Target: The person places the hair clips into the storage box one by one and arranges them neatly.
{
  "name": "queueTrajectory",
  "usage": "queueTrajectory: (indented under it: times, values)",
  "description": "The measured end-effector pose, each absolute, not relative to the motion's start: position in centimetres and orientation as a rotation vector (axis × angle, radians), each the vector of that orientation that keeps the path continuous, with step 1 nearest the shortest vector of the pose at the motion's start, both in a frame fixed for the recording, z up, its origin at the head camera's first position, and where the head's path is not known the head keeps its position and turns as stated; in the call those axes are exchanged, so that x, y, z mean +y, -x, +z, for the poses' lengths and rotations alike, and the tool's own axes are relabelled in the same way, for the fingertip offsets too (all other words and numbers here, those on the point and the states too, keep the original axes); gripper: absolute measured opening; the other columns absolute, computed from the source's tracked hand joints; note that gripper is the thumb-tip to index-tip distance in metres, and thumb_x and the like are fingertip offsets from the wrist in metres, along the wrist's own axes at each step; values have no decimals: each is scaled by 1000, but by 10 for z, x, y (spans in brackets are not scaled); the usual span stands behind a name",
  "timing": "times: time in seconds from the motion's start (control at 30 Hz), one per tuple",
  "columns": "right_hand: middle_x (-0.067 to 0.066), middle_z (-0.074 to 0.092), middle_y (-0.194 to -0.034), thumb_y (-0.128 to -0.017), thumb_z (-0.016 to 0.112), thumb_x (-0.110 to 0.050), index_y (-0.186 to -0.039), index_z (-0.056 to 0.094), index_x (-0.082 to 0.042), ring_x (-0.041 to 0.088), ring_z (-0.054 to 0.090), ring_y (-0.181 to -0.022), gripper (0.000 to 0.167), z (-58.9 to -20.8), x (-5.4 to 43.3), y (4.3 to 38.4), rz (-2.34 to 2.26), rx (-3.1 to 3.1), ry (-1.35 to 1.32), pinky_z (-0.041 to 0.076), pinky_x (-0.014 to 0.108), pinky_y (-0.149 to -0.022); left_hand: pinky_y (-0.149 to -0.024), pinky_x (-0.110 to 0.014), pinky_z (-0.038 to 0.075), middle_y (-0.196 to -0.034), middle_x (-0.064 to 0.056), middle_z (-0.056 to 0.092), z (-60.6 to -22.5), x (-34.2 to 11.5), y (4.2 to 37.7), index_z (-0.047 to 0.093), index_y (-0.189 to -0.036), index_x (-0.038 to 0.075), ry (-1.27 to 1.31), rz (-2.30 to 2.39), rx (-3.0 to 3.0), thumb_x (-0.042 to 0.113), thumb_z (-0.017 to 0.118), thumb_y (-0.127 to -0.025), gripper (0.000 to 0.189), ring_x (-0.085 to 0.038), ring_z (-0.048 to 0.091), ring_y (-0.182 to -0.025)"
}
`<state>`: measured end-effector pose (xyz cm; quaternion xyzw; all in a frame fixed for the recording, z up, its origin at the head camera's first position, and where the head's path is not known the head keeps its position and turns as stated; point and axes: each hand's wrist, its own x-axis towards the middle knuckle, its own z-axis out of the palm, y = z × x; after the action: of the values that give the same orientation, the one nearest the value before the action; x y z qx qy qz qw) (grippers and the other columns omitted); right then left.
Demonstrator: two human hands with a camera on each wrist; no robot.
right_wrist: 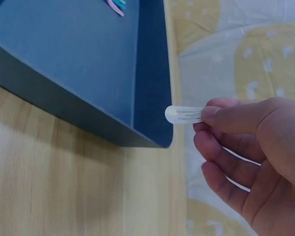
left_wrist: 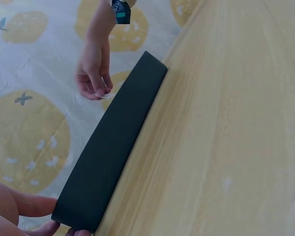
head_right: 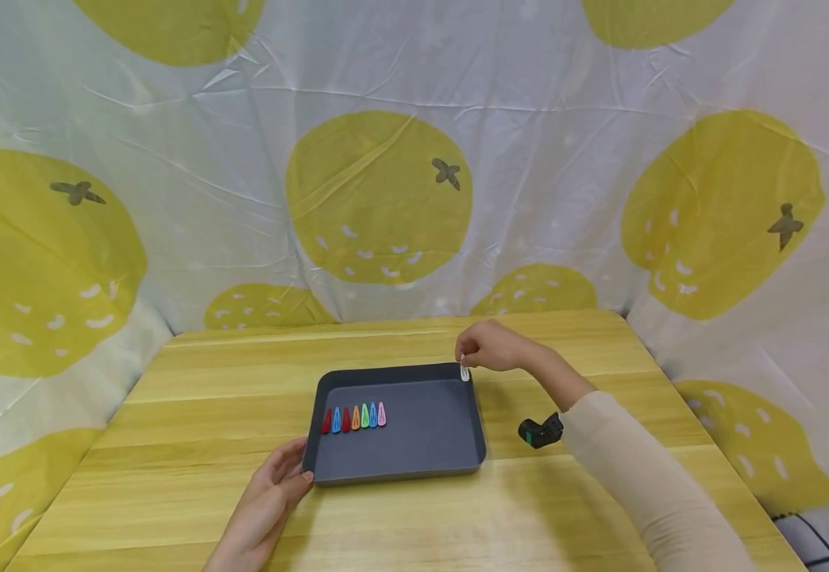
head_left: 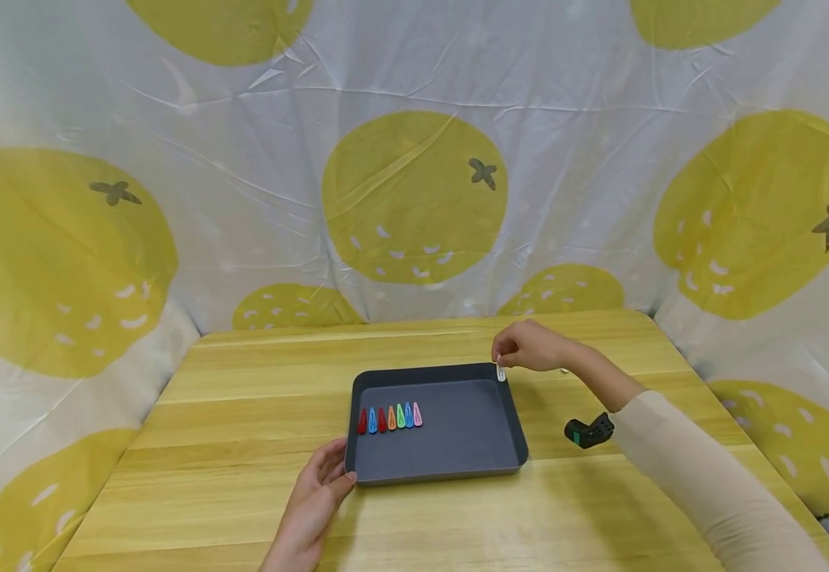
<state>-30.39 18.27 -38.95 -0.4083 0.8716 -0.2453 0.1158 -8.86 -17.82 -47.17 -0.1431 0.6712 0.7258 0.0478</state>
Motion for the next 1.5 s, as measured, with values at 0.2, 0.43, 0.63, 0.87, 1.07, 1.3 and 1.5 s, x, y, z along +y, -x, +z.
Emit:
queueTrajectory:
  times: [0.2, 0.43, 0.63, 0.87, 1.07, 1.3, 1.5]
  values:
    - [4, 70, -81, -100, 67, -6, -98, 75, -6, 10, 56, -68, 8, -393, 172, 305, -689, 2532, 1245, 50, 33, -66, -116, -57, 32, -156, -29, 36, -471, -175, 88, 36, -154, -4, 440, 2194, 2102, -11, 54, -98, 59, -45, 33, -143]
    - [3, 70, -82, -100, 67, -7, -99, 75, -6, 9, 56, -67, 8, -398, 159, 305, -660, 2509, 1286, 50, 31, -65, -118, -58, 25, -163, -29, 27, -468, -173, 86, 29, -160, -1, 396, 2191, 2092, -12, 48, -98, 66, -45, 22, -150]
    - [1, 71, -84, -100, 67, -7, -100, 74, -5, 8, 56, -68, 8, -401, 143, 303, -637, 2481, 1324, 50, 30, -65, -119, -58, 20, -167, -28, 15, -469, -173, 86, 19, -162, -2, 314, 2205, 2075, -14, 45, -96, 73, -46, 13, -152]
    - [-8, 67, -82, -100, 68, -8, -98, 74, -7, 7, 55, -69, 7, -407, 122, 298, -605, 2470, 1341, 49, 29, -66, -119, -57, 22, -167, -28, 15, -469, -173, 87, 20, -162, -2, 320, 2207, 2077, -12, 43, -99, 68, -46, 13, -152]
    - [-7, 66, -81, -100, 68, -9, -98, 74, -6, 7, 55, -70, 7, -415, 106, 295, -608, 2436, 1330, 49, 29, -67, -118, -55, 27, -165, -28, 20, -470, -171, 87, 24, -161, -3, 350, 2201, 2092, -10, 42, -101, 63, -45, 19, -151]
    - [-11, 65, -80, -98, 70, -8, -97, 75, -6, 6, 56, -70, 5, -424, 86, 295, -614, 2388, 1332, 49, 26, -67, -117, -56, 28, -165, -28, 21, -471, -172, 87, 25, -161, -2, 350, 2201, 2100, -11, 42, -101, 63, -46, 23, -150]
    - [-12, 65, -79, -96, 73, -10, -96, 75, -7, 3, 56, -70, 3, -437, 72, 296, -576, 2371, 1312, 48, 24, -67, -117, -57, 28, -165, -27, 20, -473, -173, 87, 25, -161, -2, 319, 2205, 2111, -11, 42, -101, 63, -45, 26, -149]
